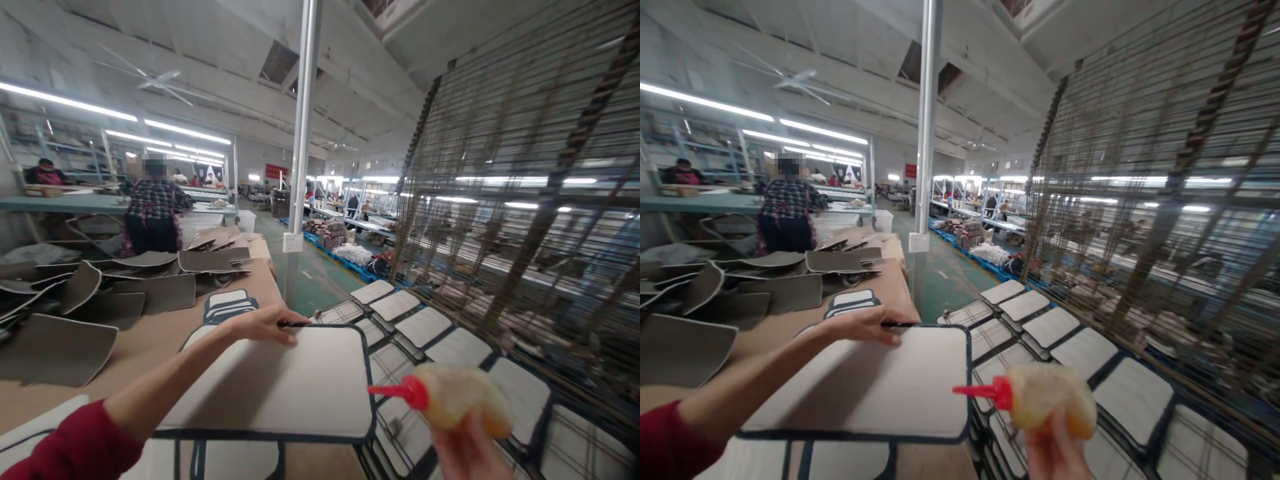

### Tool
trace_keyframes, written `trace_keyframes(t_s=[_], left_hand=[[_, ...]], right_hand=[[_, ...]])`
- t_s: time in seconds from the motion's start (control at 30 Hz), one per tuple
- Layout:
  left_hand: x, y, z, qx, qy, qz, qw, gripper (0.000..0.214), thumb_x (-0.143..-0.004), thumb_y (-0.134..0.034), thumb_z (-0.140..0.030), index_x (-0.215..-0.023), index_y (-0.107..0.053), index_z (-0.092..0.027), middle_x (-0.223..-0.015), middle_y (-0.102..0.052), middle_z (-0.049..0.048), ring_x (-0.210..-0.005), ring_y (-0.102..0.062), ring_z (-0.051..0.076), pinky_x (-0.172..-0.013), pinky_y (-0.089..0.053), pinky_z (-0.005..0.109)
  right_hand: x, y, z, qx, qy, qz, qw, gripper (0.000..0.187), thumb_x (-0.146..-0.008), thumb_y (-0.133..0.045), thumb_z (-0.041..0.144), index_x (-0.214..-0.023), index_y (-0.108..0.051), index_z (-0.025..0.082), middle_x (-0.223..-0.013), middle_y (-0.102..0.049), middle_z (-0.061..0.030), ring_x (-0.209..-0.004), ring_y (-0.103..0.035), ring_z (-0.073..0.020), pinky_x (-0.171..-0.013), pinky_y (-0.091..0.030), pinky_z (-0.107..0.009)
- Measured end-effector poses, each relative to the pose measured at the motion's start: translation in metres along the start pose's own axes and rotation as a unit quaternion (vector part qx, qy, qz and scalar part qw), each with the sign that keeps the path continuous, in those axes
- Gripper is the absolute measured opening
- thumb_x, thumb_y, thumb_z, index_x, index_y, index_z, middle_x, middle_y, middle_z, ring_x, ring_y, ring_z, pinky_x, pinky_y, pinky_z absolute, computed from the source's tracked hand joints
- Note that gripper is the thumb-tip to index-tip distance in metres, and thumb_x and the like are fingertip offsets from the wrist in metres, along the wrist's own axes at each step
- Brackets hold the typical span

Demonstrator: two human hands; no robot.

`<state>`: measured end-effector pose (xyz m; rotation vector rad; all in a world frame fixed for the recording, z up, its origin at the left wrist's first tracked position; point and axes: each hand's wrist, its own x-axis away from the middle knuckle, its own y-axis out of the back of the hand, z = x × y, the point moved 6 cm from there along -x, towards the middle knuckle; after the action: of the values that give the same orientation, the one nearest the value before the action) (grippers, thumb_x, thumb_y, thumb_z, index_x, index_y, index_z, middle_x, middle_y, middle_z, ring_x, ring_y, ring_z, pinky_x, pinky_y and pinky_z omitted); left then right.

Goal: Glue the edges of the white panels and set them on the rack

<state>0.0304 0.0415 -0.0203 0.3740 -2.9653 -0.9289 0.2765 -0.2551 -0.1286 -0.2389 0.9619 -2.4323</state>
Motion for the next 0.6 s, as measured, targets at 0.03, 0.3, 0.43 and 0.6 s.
trace_keyframes(t_s=[0.03,0.3,0.43,0.6], left_hand=[[0.006,0.000,-0.001,0.003,0.000,0.019,1.000,0.052,-0.083,-0.087,-0.047,-0.128,-0.085,-0.022,-0.113,-0.085,-0.0002,-0.103,-0.071,0.025,-0.090,-0.050,0.023],[0.038,0.009,-0.012,0.032,0.025,0.091,0.995,0.058,-0.081,-0.092,-0.058,-0.122,-0.087,-0.018,-0.102,-0.085,0.0008,-0.089,-0.072,0.022,-0.077,-0.053,0.020],[0.045,0.011,-0.013,0.082,0.037,0.106,0.990,0.058,-0.083,-0.091,-0.058,-0.124,-0.087,-0.018,-0.106,-0.085,0.0028,-0.094,-0.074,0.024,-0.084,-0.056,0.022],[0.045,0.013,-0.008,0.114,0.035,0.127,0.985,0.056,-0.083,-0.093,-0.054,-0.126,-0.086,-0.018,-0.112,-0.086,0.0039,-0.099,-0.075,0.024,-0.087,-0.056,0.022]], right_hand=[[-0.008,-0.013,0.016,-0.002,0.034,-0.003,0.999,0.058,-0.060,-0.108,0.049,-0.112,-0.085,0.038,-0.113,-0.085,0.0056,-0.101,-0.081,-0.0202,-0.085,-0.069,-0.026],[-0.024,-0.085,0.058,0.106,0.159,0.024,0.981,0.060,-0.039,-0.111,0.050,-0.087,-0.082,0.030,-0.080,-0.078,0.0007,-0.078,-0.074,-0.0213,-0.074,-0.063,-0.032],[-0.027,-0.089,0.057,0.136,0.178,0.067,0.972,0.055,-0.045,-0.110,0.051,-0.084,-0.080,0.027,-0.076,-0.076,0.0001,-0.073,-0.073,-0.0190,-0.070,-0.062,-0.029],[-0.026,-0.086,0.054,0.160,0.175,0.068,0.969,0.065,-0.046,-0.107,0.045,-0.103,-0.083,0.027,-0.084,-0.080,-0.0054,-0.073,-0.073,-0.0245,-0.069,-0.062,-0.036]])
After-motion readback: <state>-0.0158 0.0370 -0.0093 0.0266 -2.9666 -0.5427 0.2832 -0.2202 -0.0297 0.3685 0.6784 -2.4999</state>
